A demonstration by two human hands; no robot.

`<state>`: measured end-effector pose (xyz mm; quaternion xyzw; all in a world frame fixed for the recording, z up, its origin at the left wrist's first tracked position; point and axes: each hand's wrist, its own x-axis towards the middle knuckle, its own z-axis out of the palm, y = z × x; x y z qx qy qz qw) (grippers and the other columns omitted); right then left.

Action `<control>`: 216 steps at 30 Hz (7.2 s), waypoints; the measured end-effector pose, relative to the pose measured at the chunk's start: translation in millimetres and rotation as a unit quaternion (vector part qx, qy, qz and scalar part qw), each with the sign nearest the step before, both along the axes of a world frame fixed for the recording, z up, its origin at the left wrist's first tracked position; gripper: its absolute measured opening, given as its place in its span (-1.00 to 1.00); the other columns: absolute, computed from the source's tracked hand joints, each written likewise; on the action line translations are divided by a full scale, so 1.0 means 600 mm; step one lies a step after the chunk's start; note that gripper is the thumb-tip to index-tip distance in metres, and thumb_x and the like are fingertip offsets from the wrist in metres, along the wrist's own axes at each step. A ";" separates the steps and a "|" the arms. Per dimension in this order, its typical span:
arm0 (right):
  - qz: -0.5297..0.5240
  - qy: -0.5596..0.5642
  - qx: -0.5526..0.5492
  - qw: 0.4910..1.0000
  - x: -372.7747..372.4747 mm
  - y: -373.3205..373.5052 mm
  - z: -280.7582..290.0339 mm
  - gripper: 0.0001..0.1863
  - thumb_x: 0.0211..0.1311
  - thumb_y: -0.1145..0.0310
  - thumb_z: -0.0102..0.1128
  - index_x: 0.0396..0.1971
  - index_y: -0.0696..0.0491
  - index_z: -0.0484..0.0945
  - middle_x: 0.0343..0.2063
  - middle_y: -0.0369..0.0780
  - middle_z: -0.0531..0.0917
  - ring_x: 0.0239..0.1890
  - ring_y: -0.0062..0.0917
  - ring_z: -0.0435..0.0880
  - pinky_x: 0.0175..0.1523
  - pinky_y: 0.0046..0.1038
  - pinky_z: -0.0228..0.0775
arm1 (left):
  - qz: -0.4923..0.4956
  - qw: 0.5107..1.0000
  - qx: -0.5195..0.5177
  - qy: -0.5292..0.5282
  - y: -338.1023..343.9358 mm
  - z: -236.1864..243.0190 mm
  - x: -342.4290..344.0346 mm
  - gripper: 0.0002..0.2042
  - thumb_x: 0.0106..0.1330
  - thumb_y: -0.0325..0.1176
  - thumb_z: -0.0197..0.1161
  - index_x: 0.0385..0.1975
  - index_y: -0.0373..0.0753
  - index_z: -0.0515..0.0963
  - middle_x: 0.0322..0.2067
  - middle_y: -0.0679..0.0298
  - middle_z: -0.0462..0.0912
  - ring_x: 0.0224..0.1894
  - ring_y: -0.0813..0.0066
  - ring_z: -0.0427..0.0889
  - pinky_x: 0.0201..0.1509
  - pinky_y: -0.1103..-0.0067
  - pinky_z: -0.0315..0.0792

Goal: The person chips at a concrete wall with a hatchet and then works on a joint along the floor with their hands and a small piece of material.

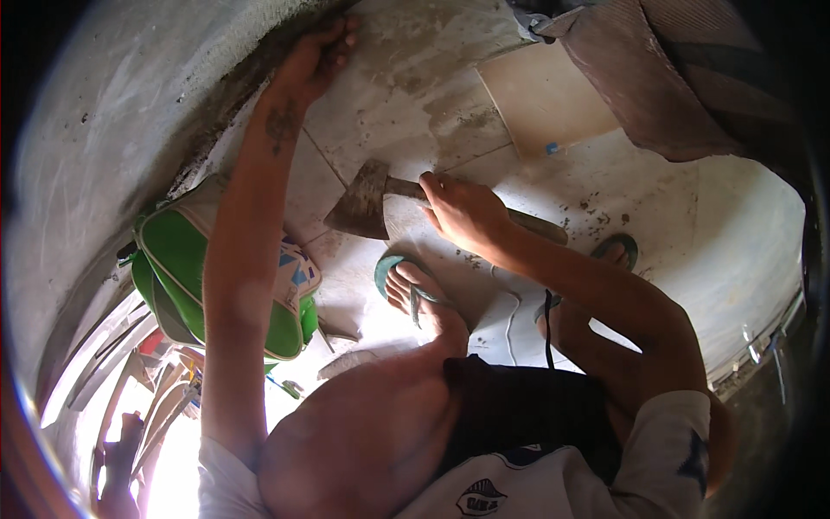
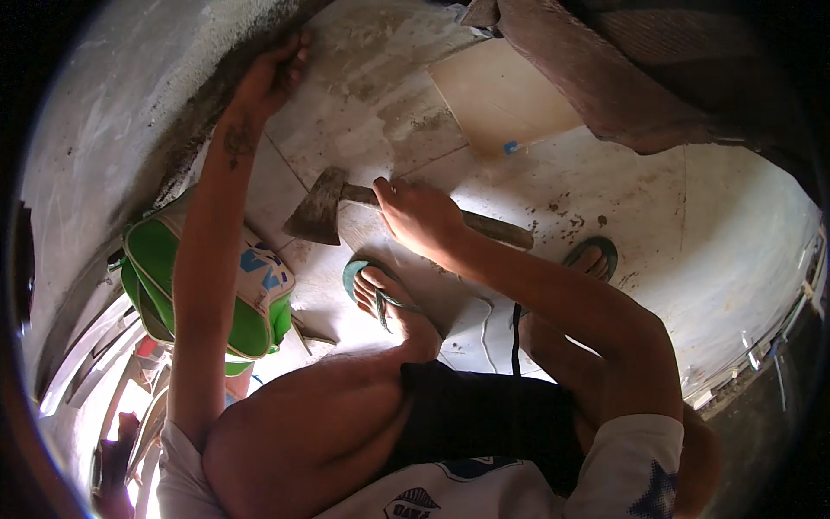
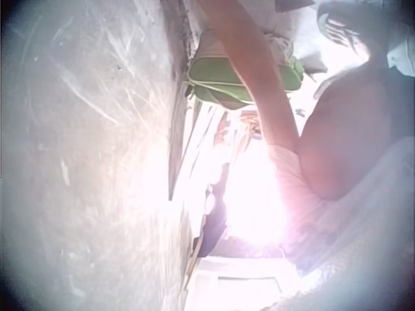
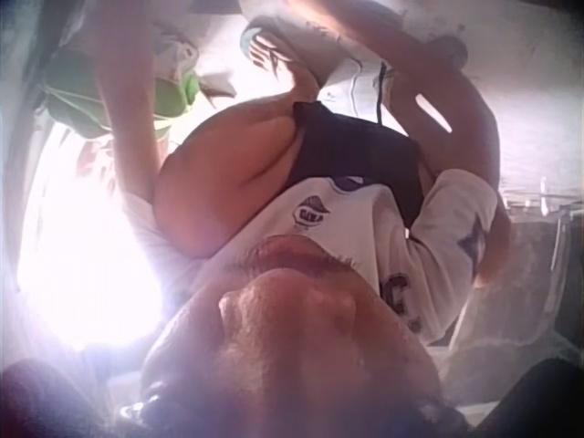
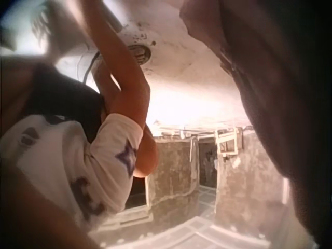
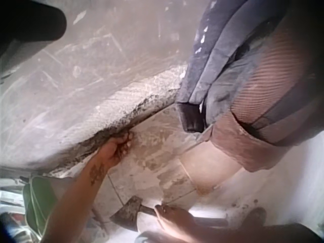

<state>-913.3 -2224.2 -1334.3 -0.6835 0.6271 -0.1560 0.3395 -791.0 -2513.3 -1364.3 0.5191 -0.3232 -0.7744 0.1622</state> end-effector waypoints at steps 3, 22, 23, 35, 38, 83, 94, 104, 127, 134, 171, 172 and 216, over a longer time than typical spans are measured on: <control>0.011 0.018 0.019 1.000 -0.002 0.001 -0.001 -0.80 0.10 0.37 0.18 -0.30 0.09 0.43 -0.61 -0.17 0.58 -0.61 -0.33 0.64 -0.56 -0.33 0.47 | -0.001 1.000 0.003 -0.015 0.003 0.004 -0.004 -0.74 0.41 -0.39 0.03 0.06 -0.22 0.44 -0.12 0.32 0.64 -0.24 0.62 0.60 -0.35 0.72 0.41; 0.126 0.115 -0.116 0.978 -0.118 -0.200 0.068 -0.54 0.23 -0.03 0.17 -0.28 0.13 0.46 -0.69 -0.09 0.56 -0.66 -0.26 0.62 -0.61 -0.28 0.44 | 0.073 0.993 0.051 0.076 -0.001 0.007 -0.016 -0.75 0.32 -0.49 0.03 -0.03 -0.40 0.42 -0.09 0.15 0.56 0.11 0.17 0.53 0.23 0.24 0.42; 0.126 0.120 -0.108 0.979 -0.127 -0.213 0.071 -0.54 0.24 -0.02 0.16 -0.26 0.14 0.45 -0.73 -0.09 0.55 -0.67 -0.26 0.62 -0.61 -0.27 0.43 | 0.065 0.994 0.054 0.076 0.006 0.010 -0.024 -0.73 0.30 -0.50 0.03 -0.01 -0.40 0.41 -0.08 0.13 0.56 0.11 0.15 0.53 0.21 0.25 0.42; 0.135 0.012 0.194 0.972 -0.090 -0.181 0.177 -0.53 0.19 0.01 0.22 -0.27 0.19 0.49 -0.57 0.09 0.59 -0.41 -0.03 0.65 -0.28 -0.13 0.44 | 0.026 0.994 0.002 0.105 0.015 0.014 -0.003 -0.73 0.34 -0.40 0.03 -0.03 -0.35 0.49 -0.08 0.13 0.62 -0.03 0.34 0.61 0.12 0.40 0.49; 0.075 0.013 0.180 0.981 -0.119 -0.133 0.170 -0.53 0.11 0.21 0.26 -0.06 0.19 0.44 -0.60 0.02 0.59 -0.47 -0.05 0.63 -0.29 -0.14 0.45 | 0.033 0.996 0.031 0.072 -0.004 0.000 -0.010 -0.68 0.30 -0.44 0.08 0.01 -0.45 0.43 0.03 0.06 0.54 0.06 0.16 0.56 0.22 0.30 0.44; 0.348 0.297 0.088 0.885 -0.155 -0.344 0.239 -0.40 0.23 -0.24 -0.02 -0.19 0.08 0.45 -0.64 -0.06 0.58 -0.49 -0.09 0.67 -0.37 -0.10 0.54 | 0.141 0.978 0.110 0.105 -0.005 -0.004 -0.040 -0.80 0.32 -0.50 0.02 -0.11 -0.31 0.49 -0.15 0.19 0.65 -0.06 0.32 0.66 0.08 0.35 0.50; 0.319 0.204 -0.086 0.921 -0.173 -0.409 0.138 -0.46 0.26 -0.13 0.05 -0.35 0.16 0.49 -0.81 -0.08 0.50 -0.61 -0.08 0.63 -0.50 -0.14 0.51 | 0.166 0.962 0.121 0.178 0.001 -0.013 -0.031 -0.75 0.31 -0.52 0.04 -0.02 -0.31 0.42 -0.20 0.16 0.61 -0.14 0.27 0.68 -0.10 0.37 0.59; 0.373 0.199 -0.146 0.894 -0.206 -0.412 0.143 -0.47 0.31 -0.15 -0.01 -0.35 0.12 0.44 -0.84 -0.10 0.49 -0.68 -0.16 0.62 -0.58 -0.18 0.49 | 0.194 0.966 0.094 0.140 0.006 0.000 -0.049 -0.78 0.28 -0.60 0.02 -0.09 -0.37 0.44 -0.23 0.11 0.61 -0.21 0.24 0.69 -0.16 0.40 0.62; 0.377 0.233 -0.023 0.896 -0.213 -0.430 0.141 -0.50 0.25 -0.11 0.07 -0.40 0.11 0.45 -0.71 0.00 0.53 -0.57 -0.01 0.60 -0.44 -0.10 0.49 | 0.228 0.963 0.094 0.108 0.014 -0.007 -0.066 -0.80 0.31 -0.55 0.06 -0.09 -0.32 0.46 -0.18 0.16 0.60 -0.15 0.28 0.68 -0.04 0.40 0.57; 0.350 0.220 0.010 0.910 -0.204 -0.442 0.165 -0.57 0.24 -0.04 0.14 -0.38 0.09 0.42 -0.72 -0.05 0.52 -0.58 -0.05 0.58 -0.48 -0.12 0.42 | 0.265 0.947 0.096 0.152 0.013 -0.023 -0.067 -0.82 0.29 -0.57 0.09 -0.13 -0.40 0.46 -0.22 0.10 0.61 -0.19 0.27 0.67 -0.19 0.43 0.63; 0.301 0.173 0.024 0.937 -0.198 -0.441 0.151 -0.58 0.27 0.03 0.17 -0.44 0.14 0.41 -0.77 0.00 0.46 -0.63 -0.01 0.50 -0.51 -0.15 0.32 | 0.247 0.962 0.037 0.111 0.016 -0.011 -0.063 -0.78 0.27 -0.54 0.11 -0.09 -0.37 0.47 -0.25 0.11 0.61 -0.26 0.29 0.67 -0.20 0.42 0.62; 0.321 0.166 0.026 0.932 -0.200 -0.430 0.157 -0.54 0.29 -0.04 0.10 -0.43 0.14 0.42 -0.79 -0.03 0.48 -0.68 -0.05 0.51 -0.53 -0.16 0.35 | 0.247 0.962 0.039 0.112 0.018 -0.012 -0.060 -0.78 0.27 -0.54 0.11 -0.09 -0.37 0.47 -0.25 0.11 0.61 -0.26 0.29 0.67 -0.20 0.42 0.62; 0.362 0.185 -0.061 0.911 -0.192 -0.430 0.132 -0.47 0.29 -0.09 0.08 -0.51 0.16 0.47 -0.88 -0.07 0.44 -0.76 -0.18 0.56 -0.63 -0.19 0.42 | 0.224 0.961 0.098 0.127 0.016 -0.002 -0.050 -0.74 0.26 -0.61 0.07 -0.04 -0.45 0.43 -0.17 0.04 0.59 -0.11 0.18 0.65 0.03 0.41 0.54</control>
